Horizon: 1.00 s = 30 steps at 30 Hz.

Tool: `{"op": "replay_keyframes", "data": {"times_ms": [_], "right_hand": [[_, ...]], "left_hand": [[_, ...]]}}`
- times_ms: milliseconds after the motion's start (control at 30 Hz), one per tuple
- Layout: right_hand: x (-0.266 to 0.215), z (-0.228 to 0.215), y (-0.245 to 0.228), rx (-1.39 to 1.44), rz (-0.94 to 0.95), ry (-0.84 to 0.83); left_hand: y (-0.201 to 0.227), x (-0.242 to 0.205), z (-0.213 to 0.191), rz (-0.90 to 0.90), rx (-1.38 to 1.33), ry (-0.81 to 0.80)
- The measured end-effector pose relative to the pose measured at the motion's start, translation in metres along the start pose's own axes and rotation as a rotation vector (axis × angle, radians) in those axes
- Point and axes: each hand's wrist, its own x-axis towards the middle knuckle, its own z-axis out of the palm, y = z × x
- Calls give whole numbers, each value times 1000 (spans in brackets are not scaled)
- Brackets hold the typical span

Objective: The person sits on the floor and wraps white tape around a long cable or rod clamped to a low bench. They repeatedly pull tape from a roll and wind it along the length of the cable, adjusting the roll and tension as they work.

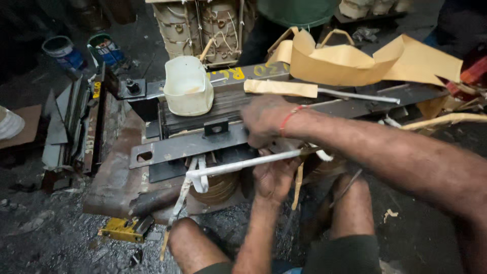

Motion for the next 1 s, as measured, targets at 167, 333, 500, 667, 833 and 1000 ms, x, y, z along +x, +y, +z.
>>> {"op": "replay_keyframes", "data": {"times_ms": [167,333,500,667,833,1000], "right_hand": [[-24,13,-9,121,-49,201],[-113,30,3,580,53,816],[-181,138,-10,341,-220,1321],[-204,206,-4,712,107,610],[-225,234,-10,684,82,693],[-272,187,11,681,-23,748]], "left_hand": [[-25,-9,-10,214,176,-43],[-44,-53,-38,138,66,153],[-95,-100,-41,-26,31,279],[-126,-148,-40,-139,97,270],[-130,-168,-41,-100,443,57],[-124,-170,-25,-249,451,159]]}}
